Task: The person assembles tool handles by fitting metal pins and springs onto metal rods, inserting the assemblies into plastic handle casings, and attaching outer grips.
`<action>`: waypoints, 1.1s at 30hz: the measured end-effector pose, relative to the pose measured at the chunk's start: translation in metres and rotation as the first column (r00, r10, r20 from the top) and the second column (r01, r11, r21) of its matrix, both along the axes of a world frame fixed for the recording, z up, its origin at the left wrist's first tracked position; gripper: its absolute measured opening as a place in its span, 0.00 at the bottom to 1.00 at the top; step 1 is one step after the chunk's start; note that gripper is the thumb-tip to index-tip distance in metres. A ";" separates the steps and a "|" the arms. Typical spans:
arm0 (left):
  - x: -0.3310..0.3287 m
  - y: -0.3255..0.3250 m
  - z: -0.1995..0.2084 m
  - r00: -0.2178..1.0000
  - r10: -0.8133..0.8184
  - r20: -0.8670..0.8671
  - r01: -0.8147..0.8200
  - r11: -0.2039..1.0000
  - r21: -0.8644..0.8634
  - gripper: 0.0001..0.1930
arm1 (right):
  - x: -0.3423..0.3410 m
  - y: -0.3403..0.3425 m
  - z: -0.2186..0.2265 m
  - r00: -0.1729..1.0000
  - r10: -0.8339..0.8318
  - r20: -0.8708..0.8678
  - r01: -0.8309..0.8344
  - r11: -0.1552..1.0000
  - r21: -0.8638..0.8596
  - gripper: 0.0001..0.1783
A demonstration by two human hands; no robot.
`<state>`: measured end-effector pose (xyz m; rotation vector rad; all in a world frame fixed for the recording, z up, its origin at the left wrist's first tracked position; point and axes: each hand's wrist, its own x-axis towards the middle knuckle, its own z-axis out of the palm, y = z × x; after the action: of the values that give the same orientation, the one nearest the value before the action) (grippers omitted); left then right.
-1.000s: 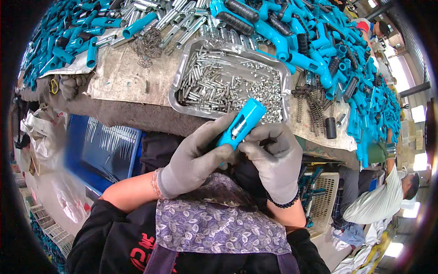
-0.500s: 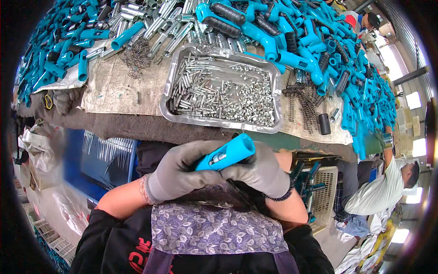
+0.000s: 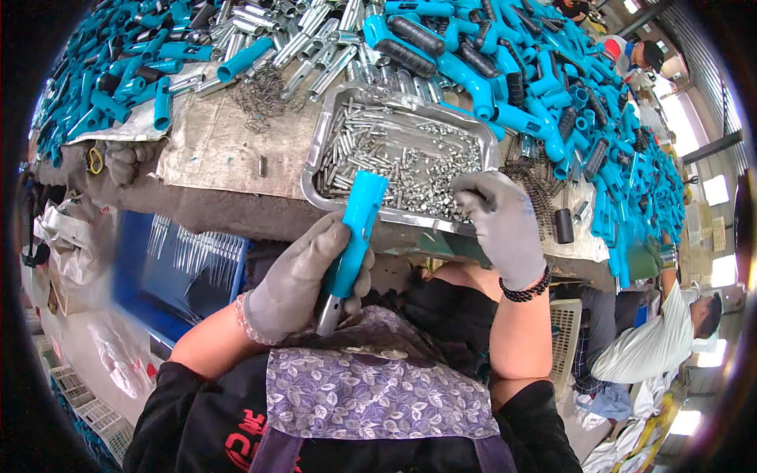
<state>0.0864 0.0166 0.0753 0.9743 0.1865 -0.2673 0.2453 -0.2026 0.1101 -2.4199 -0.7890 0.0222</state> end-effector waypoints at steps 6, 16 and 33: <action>0.003 -0.003 -0.020 0.996 -0.069 -0.055 0.038 0.899 -0.437 0.31 | -0.049 0.022 0.012 0.838 0.219 -0.500 0.074 0.862 0.502 0.08; -0.001 -0.004 -0.019 0.989 -0.117 0.095 0.151 0.777 -0.611 0.33 | -0.093 0.056 -0.023 0.769 0.349 -0.535 0.189 0.675 0.713 0.12; -0.042 0.035 -0.008 0.848 -0.320 0.422 0.456 0.846 -0.276 0.40 | -0.134 0.079 -0.023 0.556 0.499 -0.665 0.138 0.733 0.666 0.38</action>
<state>0.0447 0.0520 0.0676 0.6608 -0.4037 -0.4785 0.1117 -0.1234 0.0873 -1.3368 -0.4694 0.7884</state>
